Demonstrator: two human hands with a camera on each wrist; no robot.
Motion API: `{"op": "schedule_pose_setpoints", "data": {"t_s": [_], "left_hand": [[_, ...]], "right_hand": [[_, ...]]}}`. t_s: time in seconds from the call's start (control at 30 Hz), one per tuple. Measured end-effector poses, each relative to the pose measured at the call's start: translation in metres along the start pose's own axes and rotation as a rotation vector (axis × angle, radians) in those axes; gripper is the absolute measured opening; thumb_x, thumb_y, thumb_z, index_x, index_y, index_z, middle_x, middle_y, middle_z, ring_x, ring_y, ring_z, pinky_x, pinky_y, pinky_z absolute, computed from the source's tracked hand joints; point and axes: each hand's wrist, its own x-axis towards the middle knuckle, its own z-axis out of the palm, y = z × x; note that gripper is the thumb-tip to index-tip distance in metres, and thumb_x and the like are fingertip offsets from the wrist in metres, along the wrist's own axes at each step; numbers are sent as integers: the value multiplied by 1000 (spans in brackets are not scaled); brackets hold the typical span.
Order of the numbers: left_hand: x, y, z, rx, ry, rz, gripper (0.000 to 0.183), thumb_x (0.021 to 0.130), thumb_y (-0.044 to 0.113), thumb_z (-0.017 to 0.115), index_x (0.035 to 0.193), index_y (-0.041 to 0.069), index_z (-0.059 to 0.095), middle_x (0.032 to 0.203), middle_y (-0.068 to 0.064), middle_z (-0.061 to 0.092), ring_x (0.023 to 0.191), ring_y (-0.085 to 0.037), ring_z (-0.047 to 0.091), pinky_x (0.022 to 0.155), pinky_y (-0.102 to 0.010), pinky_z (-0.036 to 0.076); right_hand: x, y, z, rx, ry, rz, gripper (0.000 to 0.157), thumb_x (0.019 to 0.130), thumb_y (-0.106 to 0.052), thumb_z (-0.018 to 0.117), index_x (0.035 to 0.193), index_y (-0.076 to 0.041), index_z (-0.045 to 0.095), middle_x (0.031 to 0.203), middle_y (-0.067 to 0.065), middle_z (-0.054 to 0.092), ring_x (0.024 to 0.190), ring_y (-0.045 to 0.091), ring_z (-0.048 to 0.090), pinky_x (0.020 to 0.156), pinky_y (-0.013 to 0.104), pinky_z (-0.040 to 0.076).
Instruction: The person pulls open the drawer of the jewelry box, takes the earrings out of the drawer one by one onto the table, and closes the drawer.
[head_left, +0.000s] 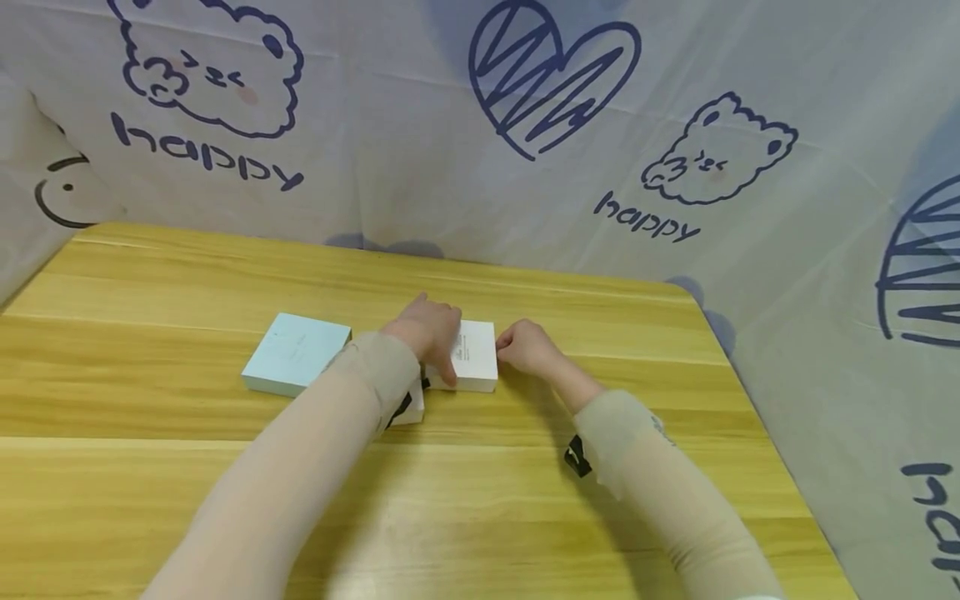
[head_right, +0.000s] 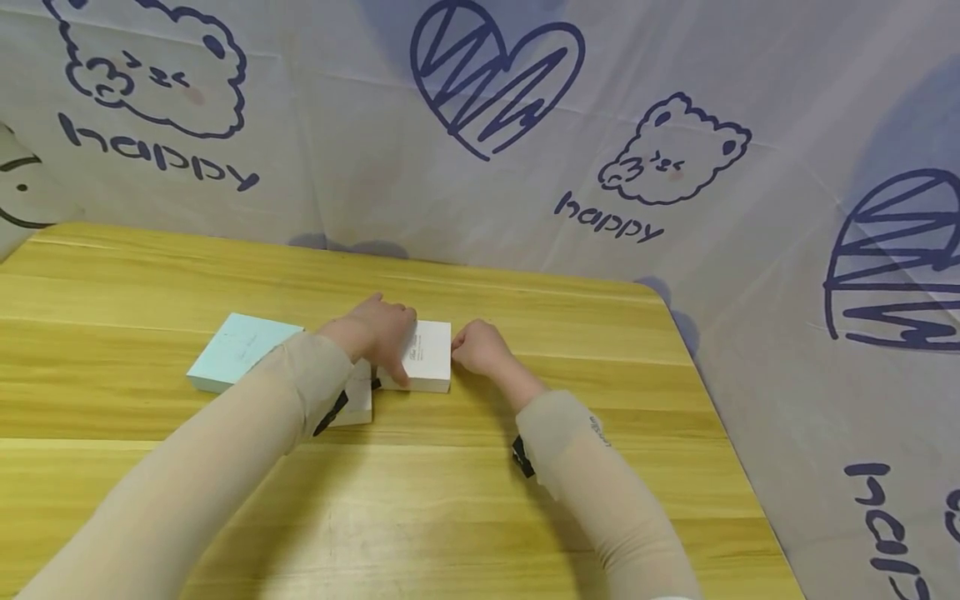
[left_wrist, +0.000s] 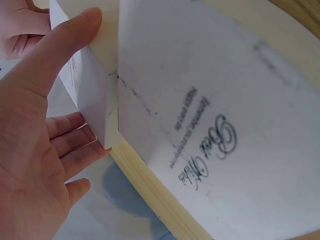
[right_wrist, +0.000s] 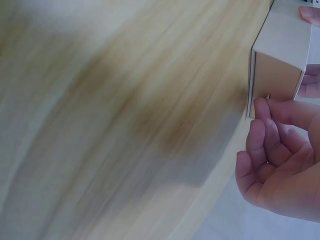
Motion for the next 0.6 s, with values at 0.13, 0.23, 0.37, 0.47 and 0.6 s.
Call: {"op": "schedule_pose_setpoints", "data": {"t_s": [0.13,0.23,0.37,0.47,0.6], "left_hand": [[0,1,1,11,-2,0,92,66,50,79,135,2,42,131,-11,54,125,-28,48,118,-45,11],[-1,1,1,16,-3,0,92,66,51,79,135,3,42,132,-11,54,125,-28,48,118,-45,10],[-2,1,0,26,-8,3,91,67,52,78,135,3,42,133,-10,53,125,-27,48,118,-46,9],[-4,2,0,30,-12,4,91,68,52,78,135,3,42,133,-10,53,126,-27,48,118,-45,9],[-4,1,0,26,-8,3,90,68,52,78,135,3,42,133,-11,53,125,-27,48,118,-45,9]], "right_hand": [[-1,-1,0,-16,3,11,18,89,-7,58,98,0,72,93,11,70,67,12,47,59,20,38],[-1,-1,0,-24,8,13,16,89,-7,58,88,0,73,76,7,66,61,11,44,56,20,37],[-2,1,-2,-19,8,9,24,86,-3,56,62,-3,60,53,-1,44,50,10,33,50,20,29],[-3,3,-3,-14,10,6,28,84,-1,54,57,-7,53,49,-4,39,48,9,30,48,20,27],[-3,5,-3,-6,15,12,29,83,-2,53,56,-9,53,48,-5,39,48,8,30,48,19,27]]}}
